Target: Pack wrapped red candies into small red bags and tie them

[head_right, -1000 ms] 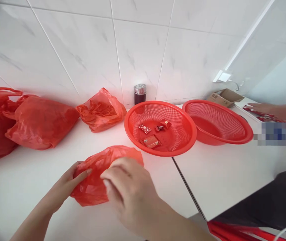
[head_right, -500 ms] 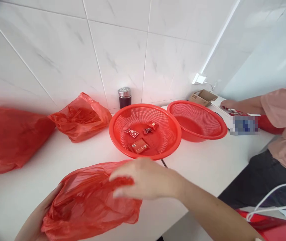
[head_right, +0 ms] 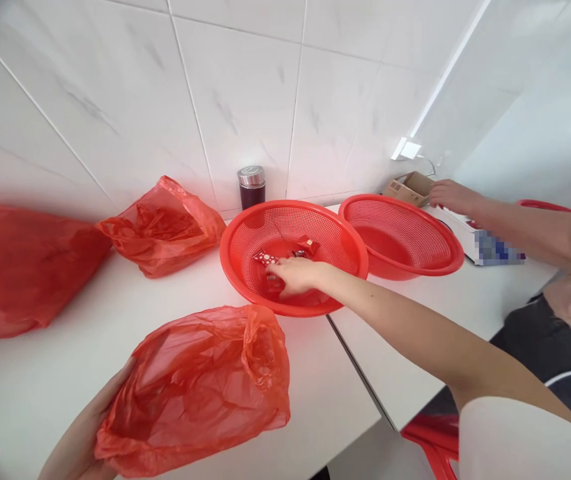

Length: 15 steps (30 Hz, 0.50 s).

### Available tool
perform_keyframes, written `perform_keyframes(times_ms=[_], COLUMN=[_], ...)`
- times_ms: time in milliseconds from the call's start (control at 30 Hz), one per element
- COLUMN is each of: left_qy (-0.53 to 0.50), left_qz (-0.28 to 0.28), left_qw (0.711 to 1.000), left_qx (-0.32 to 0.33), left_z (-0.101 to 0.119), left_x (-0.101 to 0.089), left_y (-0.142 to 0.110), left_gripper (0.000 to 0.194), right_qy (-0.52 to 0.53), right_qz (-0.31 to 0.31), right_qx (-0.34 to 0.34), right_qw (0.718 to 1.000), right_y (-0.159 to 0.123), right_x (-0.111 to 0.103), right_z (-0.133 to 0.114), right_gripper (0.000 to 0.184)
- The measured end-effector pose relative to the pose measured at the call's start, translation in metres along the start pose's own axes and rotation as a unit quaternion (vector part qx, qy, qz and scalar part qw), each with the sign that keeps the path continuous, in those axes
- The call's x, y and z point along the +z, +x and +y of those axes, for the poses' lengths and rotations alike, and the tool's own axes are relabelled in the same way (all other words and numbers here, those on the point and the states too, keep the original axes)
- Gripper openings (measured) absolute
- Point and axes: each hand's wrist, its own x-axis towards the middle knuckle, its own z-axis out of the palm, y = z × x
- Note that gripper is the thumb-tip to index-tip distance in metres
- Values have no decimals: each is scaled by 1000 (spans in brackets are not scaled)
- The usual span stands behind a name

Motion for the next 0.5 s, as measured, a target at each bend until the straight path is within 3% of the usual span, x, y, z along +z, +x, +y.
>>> perform_keyframes(times_ms=[67,167,267,333,433,500], left_qy=[-2,-6,-8,-5,6,8], left_qz=[3,-16,-48,-42,-7,4], left_qw=[1000,999,998,998,1000,1000], left_qx=[-16,-30,-46,-45,-6,13], left_z=[0,0,-2,-3,-2,-1], left_x=[3,7,11,13,11,8], left_y=[-3,-4,-4,-5,-8,-8], left_gripper=[39,37,38,40,42,42], right_qy=[76,228,298,217,95,125], right_qz=[-15,40,-41,-81,-73,-52], right_qx=[-16,-54,-141,-145,-113,-136], right_qw=[997,971,943,962,986,981], right_y=[-8,-30,-54,-64,-70,-66], right_x=[-22,-41,-20,8,35,29], right_z=[-16,-62,-108,-125,-129,-123], right_gripper=[69,68,68,72,60,44])
